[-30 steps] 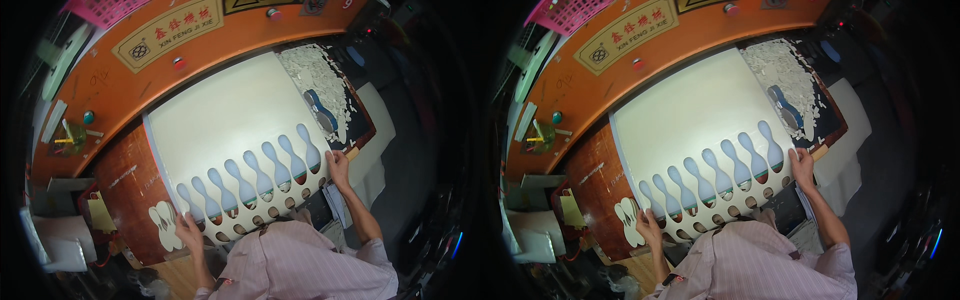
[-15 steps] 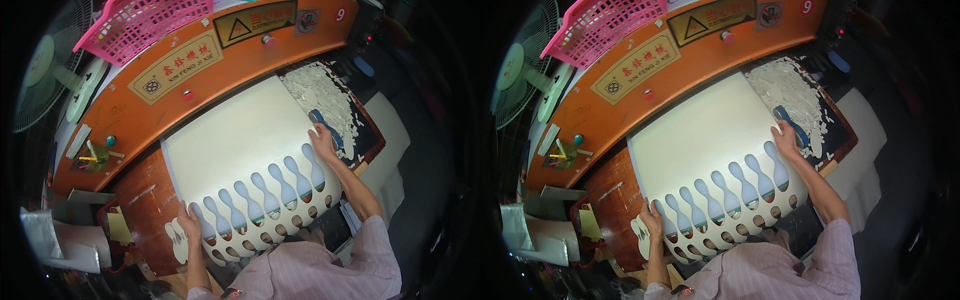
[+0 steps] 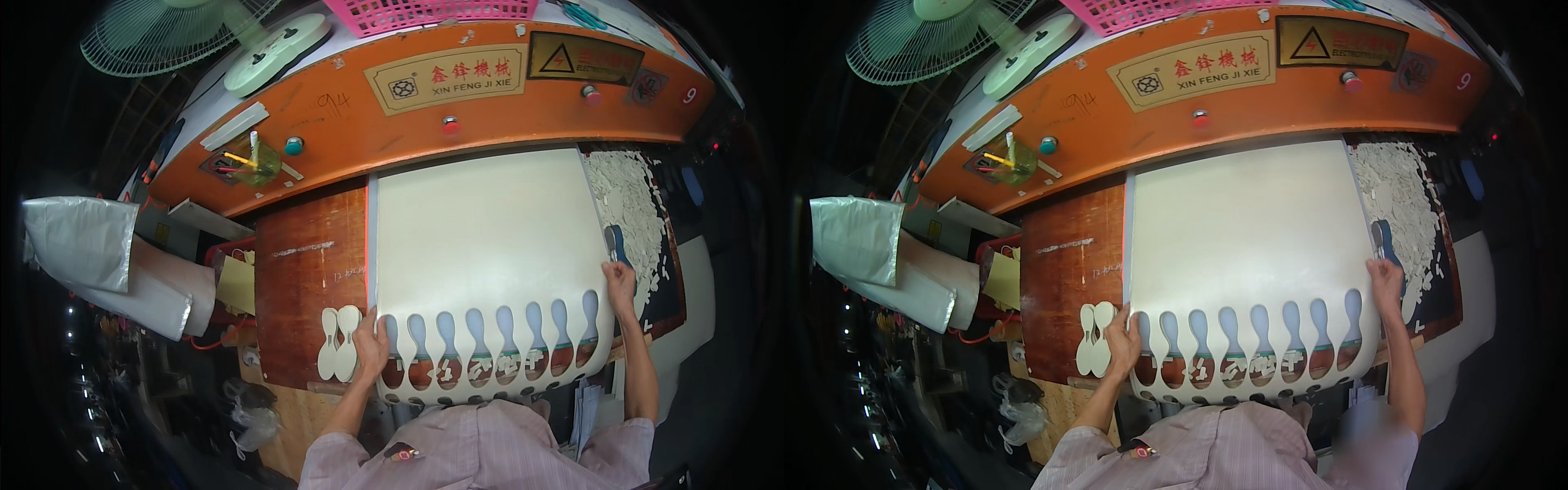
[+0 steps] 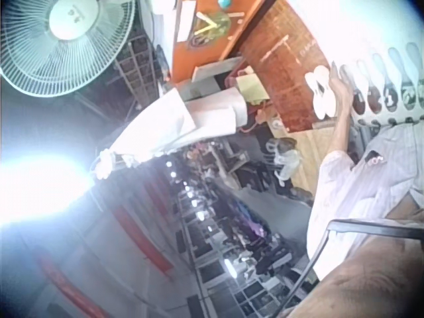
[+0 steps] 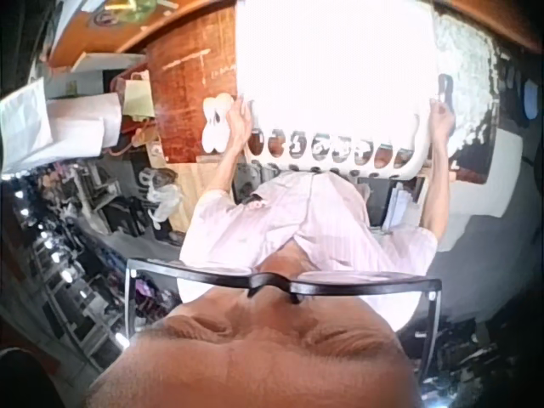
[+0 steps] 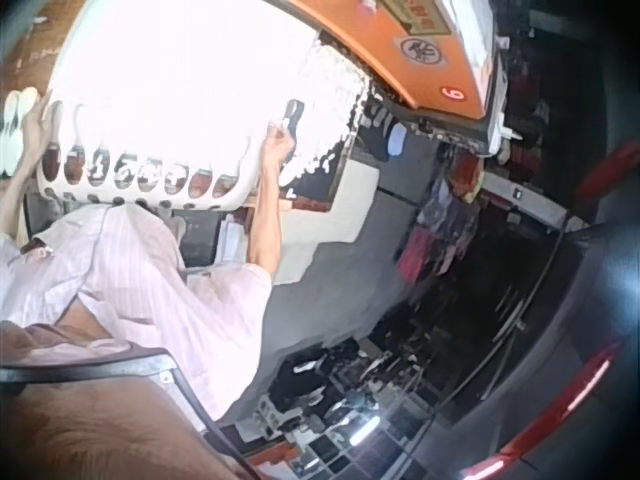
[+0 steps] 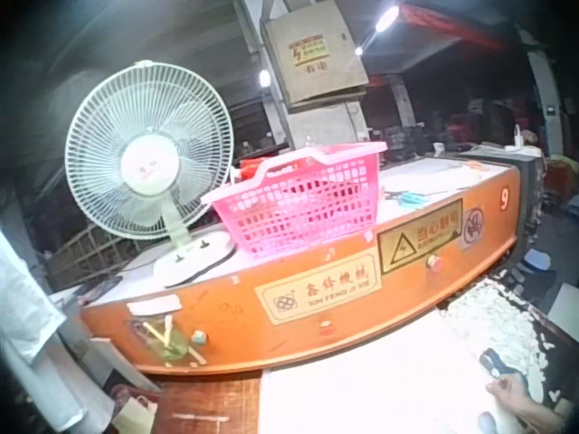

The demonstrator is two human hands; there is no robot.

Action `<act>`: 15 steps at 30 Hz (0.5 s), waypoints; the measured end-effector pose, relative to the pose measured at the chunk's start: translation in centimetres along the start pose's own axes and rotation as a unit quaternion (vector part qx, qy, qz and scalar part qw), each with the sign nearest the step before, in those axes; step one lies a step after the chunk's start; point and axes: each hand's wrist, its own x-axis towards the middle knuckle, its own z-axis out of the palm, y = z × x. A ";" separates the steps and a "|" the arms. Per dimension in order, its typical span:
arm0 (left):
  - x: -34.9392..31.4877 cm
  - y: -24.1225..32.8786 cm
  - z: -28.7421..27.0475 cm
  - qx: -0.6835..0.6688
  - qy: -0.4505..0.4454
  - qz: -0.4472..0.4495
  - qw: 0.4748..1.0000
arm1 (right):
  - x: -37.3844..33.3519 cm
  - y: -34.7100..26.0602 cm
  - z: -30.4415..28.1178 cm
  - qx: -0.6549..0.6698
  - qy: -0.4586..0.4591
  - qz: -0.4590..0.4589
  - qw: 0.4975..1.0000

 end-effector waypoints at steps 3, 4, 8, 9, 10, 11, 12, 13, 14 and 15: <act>-1.2 -1.5 -0.7 -0.052 -0.017 -0.039 0.998 | -1.1 -0.1 -0.3 0.002 -0.040 0.021 0.999; -1.1 -2.0 -0.7 -0.032 -0.011 -0.020 0.999 | -1.0 -0.3 -0.2 0.001 -0.041 0.012 0.999; -0.9 -2.5 -0.7 -0.040 -0.007 -0.019 0.999 | -0.2 -1.0 0.2 0.046 -0.050 -0.045 0.997; -1.0 -2.3 -0.6 -0.037 -0.005 -0.004 0.999 | -0.2 -1.1 0.4 0.007 -0.030 -0.026 0.999; -1.7 -2.0 -0.6 -0.046 0.012 0.007 0.999 | -0.5 -1.2 0.4 -0.007 -0.033 -0.029 0.999; -2.3 -1.7 -0.6 -0.035 0.001 -0.001 0.999 | -0.8 -1.3 0.4 -0.014 -0.039 -0.015 0.999; -2.9 -1.5 -0.5 -0.037 -0.005 -0.023 0.999 | -1.2 -1.4 0.5 -0.043 -0.035 -0.025 0.998; -3.3 -1.4 -0.5 -0.036 -0.024 -0.063 0.997 | -1.6 -1.5 0.5 -0.065 -0.034 -0.017 0.997; -3.4 -1.4 -0.4 -0.026 -0.033 -0.075 0.996 | -1.8 -1.6 0.5 -0.108 -0.023 0.027 0.994; -3.4 -1.5 -0.4 -0.030 -0.027 -0.056 0.998 | -1.9 -1.7 0.4 -0.125 -0.029 -0.012 0.992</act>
